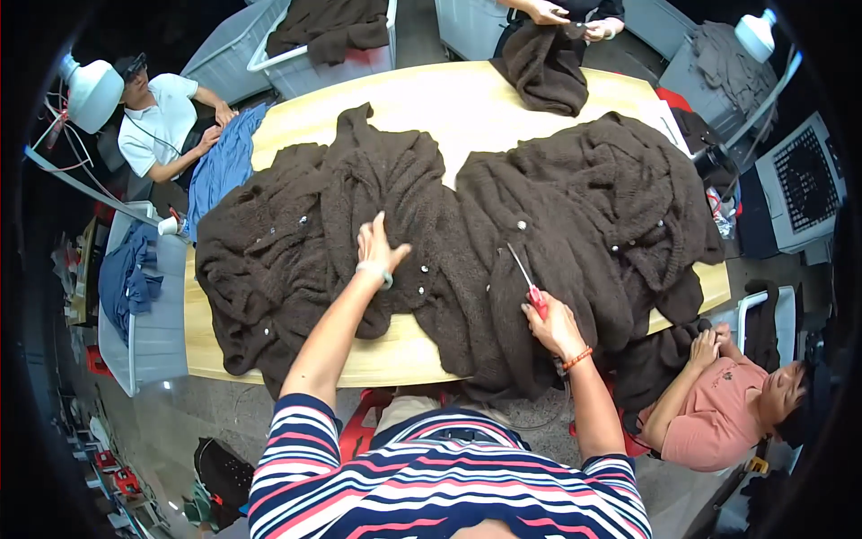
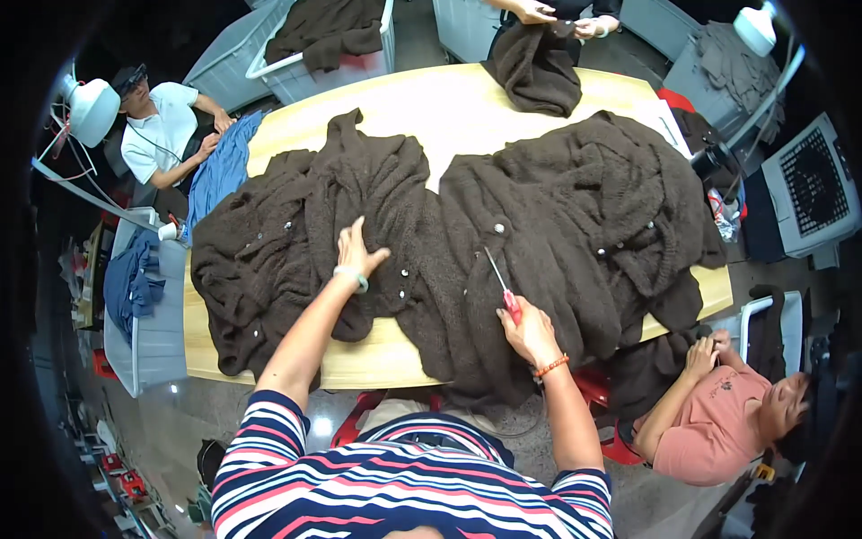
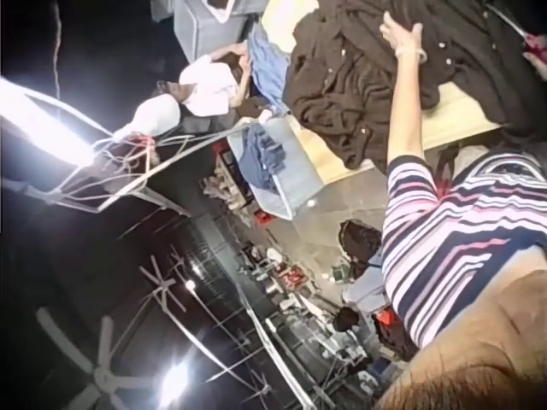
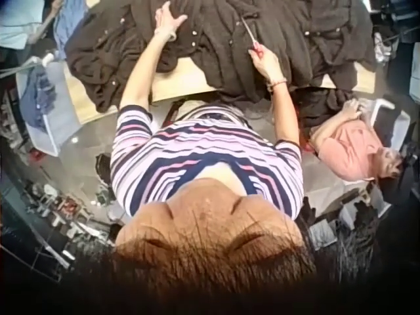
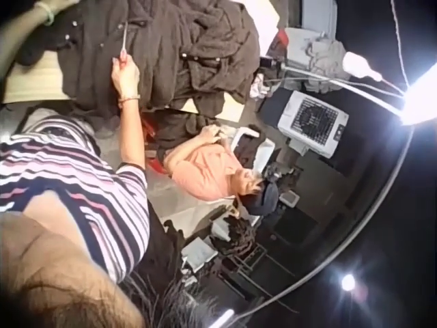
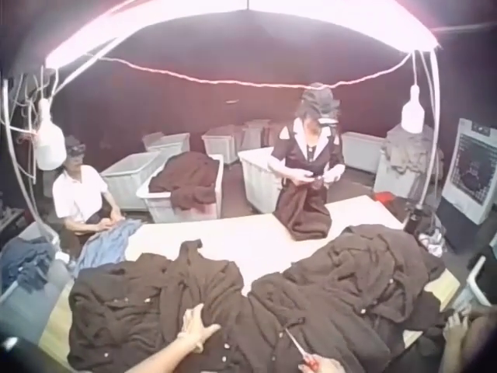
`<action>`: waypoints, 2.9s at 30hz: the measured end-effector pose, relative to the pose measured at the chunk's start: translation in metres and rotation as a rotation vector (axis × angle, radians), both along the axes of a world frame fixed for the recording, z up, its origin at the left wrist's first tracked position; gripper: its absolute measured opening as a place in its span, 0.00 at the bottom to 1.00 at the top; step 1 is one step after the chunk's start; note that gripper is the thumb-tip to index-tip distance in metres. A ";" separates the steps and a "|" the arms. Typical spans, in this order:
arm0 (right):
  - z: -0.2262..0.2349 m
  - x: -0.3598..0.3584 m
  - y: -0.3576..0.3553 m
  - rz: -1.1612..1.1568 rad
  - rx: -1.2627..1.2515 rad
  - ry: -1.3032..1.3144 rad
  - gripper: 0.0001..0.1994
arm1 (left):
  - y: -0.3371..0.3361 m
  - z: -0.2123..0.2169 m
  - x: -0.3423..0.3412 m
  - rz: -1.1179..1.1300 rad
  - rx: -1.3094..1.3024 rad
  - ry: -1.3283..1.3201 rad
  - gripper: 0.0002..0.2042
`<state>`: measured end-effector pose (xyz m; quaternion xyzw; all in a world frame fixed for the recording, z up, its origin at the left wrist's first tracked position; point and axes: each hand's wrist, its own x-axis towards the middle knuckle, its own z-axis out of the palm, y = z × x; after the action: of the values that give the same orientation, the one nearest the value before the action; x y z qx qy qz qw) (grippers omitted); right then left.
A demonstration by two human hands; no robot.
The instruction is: Trim loose threads from brown fleece garments using scissors on a work table.
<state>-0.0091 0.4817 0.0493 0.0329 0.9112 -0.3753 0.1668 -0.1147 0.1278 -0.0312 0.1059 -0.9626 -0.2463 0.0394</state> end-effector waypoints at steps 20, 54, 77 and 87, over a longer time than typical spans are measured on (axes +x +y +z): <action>0.038 -0.038 -0.110 0.645 0.148 -0.024 0.15 | -0.014 -0.065 0.032 -0.230 0.352 0.303 0.08; 0.006 -0.087 -0.158 0.679 0.116 0.013 0.14 | -0.058 -0.105 0.061 0.140 1.648 -0.009 0.11; 0.002 -0.069 -0.132 0.632 0.046 -0.043 0.14 | -0.052 -0.089 0.069 -0.111 1.392 -0.191 0.14; 0.009 -0.067 -0.111 0.466 0.058 -0.061 0.15 | -0.054 -0.031 -0.016 0.196 1.434 -0.048 0.33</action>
<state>-0.0761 0.3709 0.0579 -0.1624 0.8991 -0.2992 0.2753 -0.1309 0.0740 -0.0619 0.1969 -0.5508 -0.8101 -0.0389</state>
